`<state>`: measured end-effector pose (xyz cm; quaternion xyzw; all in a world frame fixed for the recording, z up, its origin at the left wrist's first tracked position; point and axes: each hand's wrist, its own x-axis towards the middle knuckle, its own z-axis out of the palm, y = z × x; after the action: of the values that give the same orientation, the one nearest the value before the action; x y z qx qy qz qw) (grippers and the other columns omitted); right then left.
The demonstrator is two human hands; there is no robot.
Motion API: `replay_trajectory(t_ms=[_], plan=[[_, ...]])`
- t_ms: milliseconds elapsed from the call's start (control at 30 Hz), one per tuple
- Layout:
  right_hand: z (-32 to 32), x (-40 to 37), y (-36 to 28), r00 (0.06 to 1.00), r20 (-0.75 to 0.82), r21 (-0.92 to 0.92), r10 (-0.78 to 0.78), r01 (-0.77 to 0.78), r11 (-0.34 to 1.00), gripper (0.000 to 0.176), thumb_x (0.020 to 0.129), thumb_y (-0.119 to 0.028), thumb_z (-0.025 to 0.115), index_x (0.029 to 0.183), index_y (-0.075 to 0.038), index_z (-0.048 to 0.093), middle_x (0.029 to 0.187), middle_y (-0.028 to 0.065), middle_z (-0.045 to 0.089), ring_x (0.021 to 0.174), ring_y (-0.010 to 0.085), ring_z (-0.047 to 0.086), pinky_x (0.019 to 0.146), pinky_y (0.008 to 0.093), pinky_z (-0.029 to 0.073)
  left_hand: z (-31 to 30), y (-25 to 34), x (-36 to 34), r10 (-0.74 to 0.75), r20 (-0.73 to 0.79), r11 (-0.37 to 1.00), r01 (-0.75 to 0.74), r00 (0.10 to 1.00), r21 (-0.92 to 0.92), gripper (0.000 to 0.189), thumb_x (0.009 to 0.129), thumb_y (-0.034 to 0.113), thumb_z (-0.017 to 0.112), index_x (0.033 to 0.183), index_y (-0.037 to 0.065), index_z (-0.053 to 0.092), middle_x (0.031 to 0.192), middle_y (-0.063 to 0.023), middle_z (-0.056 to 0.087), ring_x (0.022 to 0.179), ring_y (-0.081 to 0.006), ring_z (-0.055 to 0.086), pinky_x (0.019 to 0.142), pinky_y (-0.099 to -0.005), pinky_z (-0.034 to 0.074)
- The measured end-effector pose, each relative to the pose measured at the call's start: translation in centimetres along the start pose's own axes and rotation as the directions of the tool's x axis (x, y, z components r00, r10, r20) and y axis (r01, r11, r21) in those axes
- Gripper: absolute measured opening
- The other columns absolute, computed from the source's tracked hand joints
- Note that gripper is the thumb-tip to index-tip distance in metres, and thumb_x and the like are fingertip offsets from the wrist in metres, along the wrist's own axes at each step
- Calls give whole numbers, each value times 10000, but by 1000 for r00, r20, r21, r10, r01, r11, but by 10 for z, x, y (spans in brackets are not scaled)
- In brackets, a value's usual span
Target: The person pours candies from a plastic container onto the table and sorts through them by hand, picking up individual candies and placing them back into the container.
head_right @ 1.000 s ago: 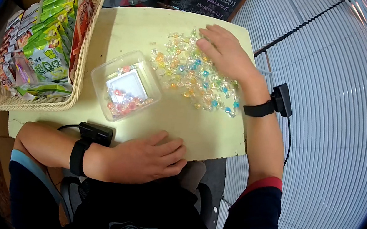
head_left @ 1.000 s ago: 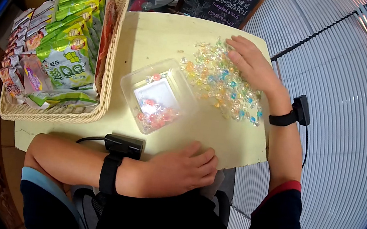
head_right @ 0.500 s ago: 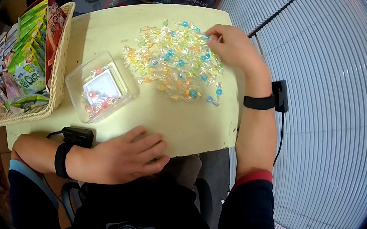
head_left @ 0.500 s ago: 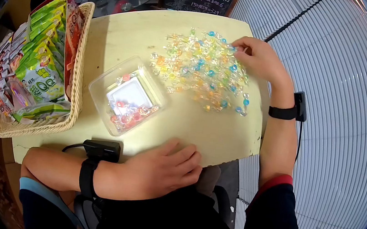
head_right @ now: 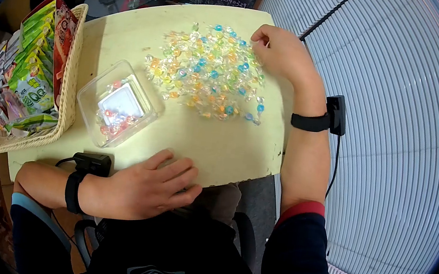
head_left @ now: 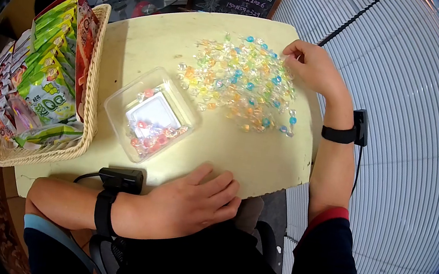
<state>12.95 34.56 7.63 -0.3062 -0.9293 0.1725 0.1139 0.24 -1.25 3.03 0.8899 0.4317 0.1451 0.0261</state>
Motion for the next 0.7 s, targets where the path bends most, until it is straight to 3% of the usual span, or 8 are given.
replay_trajectory(t_ms=[133, 200, 233, 300, 400, 700], plan=[[6, -1, -4, 998, -42, -9, -47, 46, 999, 222, 987, -130, 707, 1147, 15, 756, 942, 77, 746, 843, 161, 671, 789, 334, 555, 0, -1, 0, 9, -17, 1000, -9, 1000, 9, 469, 963, 264, 671, 1376, 52, 606, 1336, -175, 586, 1360, -338, 549, 1119, -468, 455], [20, 6, 10, 983, -45, -23, -177, 176, 984, 277, 980, -192, 694, 1159, 10, 755, 1030, 189, 781, 916, 316, 749, 838, 402, 584, 2, -2, 0, 5, -42, 999, -3, 999, 48, 451, 969, 270, 669, 1362, 57, 609, 1337, -162, 591, 1355, -325, 554, 1115, -461, 456], [23, 7, 10, 979, -29, 5, -204, 204, 979, 277, 980, -192, 694, 1159, 10, 755, 1030, 189, 781, 916, 316, 749, 838, 402, 584, 4, -1, -2, 14, -65, 996, -8, 998, 89, 433, 975, 276, 666, 1348, 62, 613, 1339, -149, 596, 1351, -312, 558, 1111, -455, 456], [19, 6, 7, 996, 1, -1, -94, 94, 996, 279, 978, -181, 706, 1166, 21, 748, 1042, 183, 773, 926, 314, 743, 844, 399, 583, 11, 2, -3, -22, -83, 995, 30, 996, 94, 413, 981, 277, 663, 1331, 65, 615, 1341, -137, 600, 1350, -300, 559, 1107, -448, 456], [20, 4, -1, 998, -25, 3, -62, 62, 998, 268, 977, -170, 712, 1153, 30, 742, 1023, 175, 767, 913, 318, 738, 840, 400, 584, 14, 3, -3, -30, -106, 995, 40, 994, 92, 382, 990, 277, 658, 1310, 72, 619, 1341, -117, 605, 1355, -283, 556, 1104, -438, 452], [18, 5, -3, 998, -4, -47, -69, 68, 997, 241, 936, -179, 713, 1076, 17, 736, 1008, 186, 765, 903, 339, 745, 841, 431, 582, 10, 1, -2, 35, -69, 990, -26, 997, 136, 416, 986, 295, 651, 1345, 88, 621, 1338, -113, 609, 1377, -284, 543, 1119, -451, 445]])
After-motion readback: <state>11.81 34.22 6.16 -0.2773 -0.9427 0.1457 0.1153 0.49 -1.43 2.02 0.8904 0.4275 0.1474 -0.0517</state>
